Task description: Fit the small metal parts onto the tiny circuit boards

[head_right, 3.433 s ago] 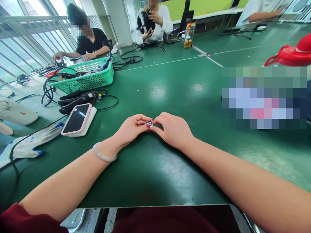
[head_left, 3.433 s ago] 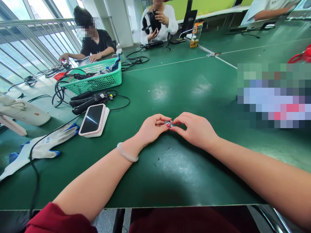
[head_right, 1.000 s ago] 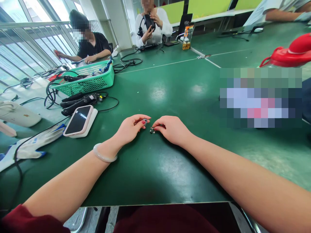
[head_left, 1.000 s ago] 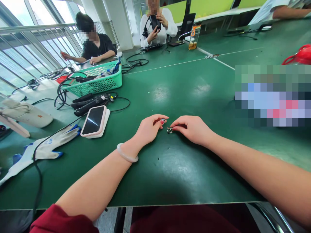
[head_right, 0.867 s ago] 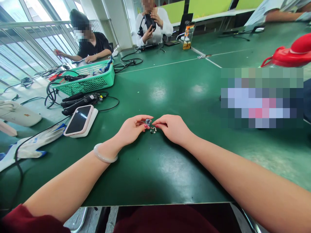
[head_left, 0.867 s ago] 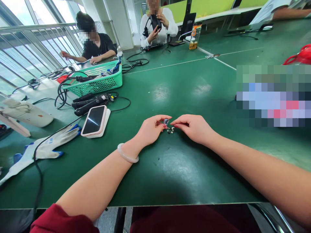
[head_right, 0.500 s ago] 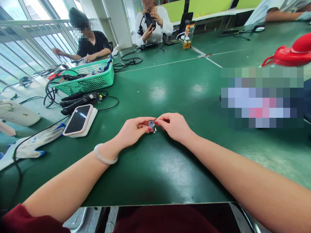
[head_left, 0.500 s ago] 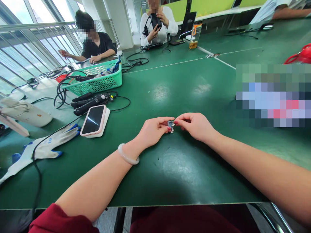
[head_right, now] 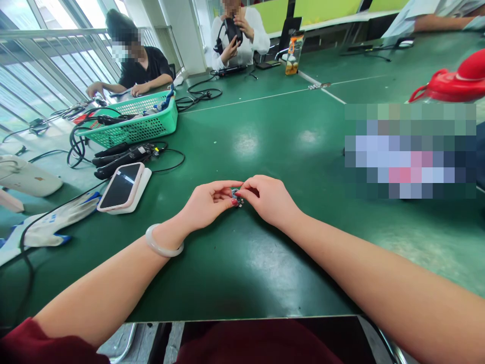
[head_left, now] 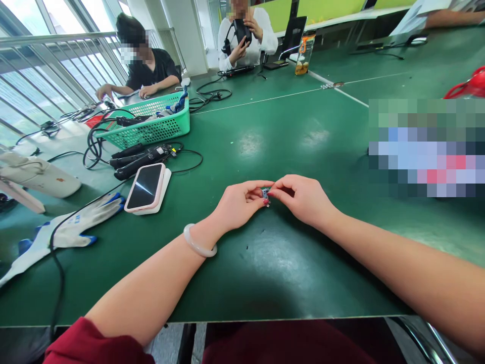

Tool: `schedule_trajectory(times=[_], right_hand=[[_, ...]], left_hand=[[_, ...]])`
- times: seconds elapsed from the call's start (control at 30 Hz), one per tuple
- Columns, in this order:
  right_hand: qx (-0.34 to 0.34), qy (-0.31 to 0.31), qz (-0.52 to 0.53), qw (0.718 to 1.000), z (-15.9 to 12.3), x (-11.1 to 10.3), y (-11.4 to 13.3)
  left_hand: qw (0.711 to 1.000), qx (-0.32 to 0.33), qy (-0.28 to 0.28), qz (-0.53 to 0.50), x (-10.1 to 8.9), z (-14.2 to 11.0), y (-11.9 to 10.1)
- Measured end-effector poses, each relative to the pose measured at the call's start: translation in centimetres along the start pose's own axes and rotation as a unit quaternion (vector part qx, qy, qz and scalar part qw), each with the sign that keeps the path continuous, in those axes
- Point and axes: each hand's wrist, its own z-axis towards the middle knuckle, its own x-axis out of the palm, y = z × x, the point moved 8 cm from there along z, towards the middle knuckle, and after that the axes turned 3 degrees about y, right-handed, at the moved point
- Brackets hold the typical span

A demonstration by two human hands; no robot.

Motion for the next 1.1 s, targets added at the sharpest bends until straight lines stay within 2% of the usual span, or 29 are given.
schedule_trajectory(times=[0.13,0.37,0.6,0.73,0.9,1.1], right_hand=[[-0.024,0.0,-0.012,1.0,-0.2,0.0,0.6],[-0.011,0.038,-0.03,0.999,-0.1,0.5,0.1],[0.03,0.12,-0.106,0.987,-0.2,2.1,-1.2],[0.025,0.141,-0.106,0.984,-0.2,2.6,-0.8],[0.02,0.134,-0.108,0.985,-0.2,2.6,-0.8],[-0.01,0.056,-0.09,0.994,-0.2,1.0,0.1]], left_hand=[[1.0,-0.004,-0.009,-0.006,-0.1,-0.1,-0.1],[0.999,-0.033,-0.007,-0.021,-0.5,0.0,0.1],[0.993,-0.077,-0.082,-0.021,-2.1,0.5,1.9],[0.994,-0.065,-0.089,0.018,-2.3,0.5,2.1],[0.987,-0.05,-0.09,0.124,-2.5,0.2,1.1],[0.985,-0.047,-0.065,0.152,-2.1,0.1,0.6]])
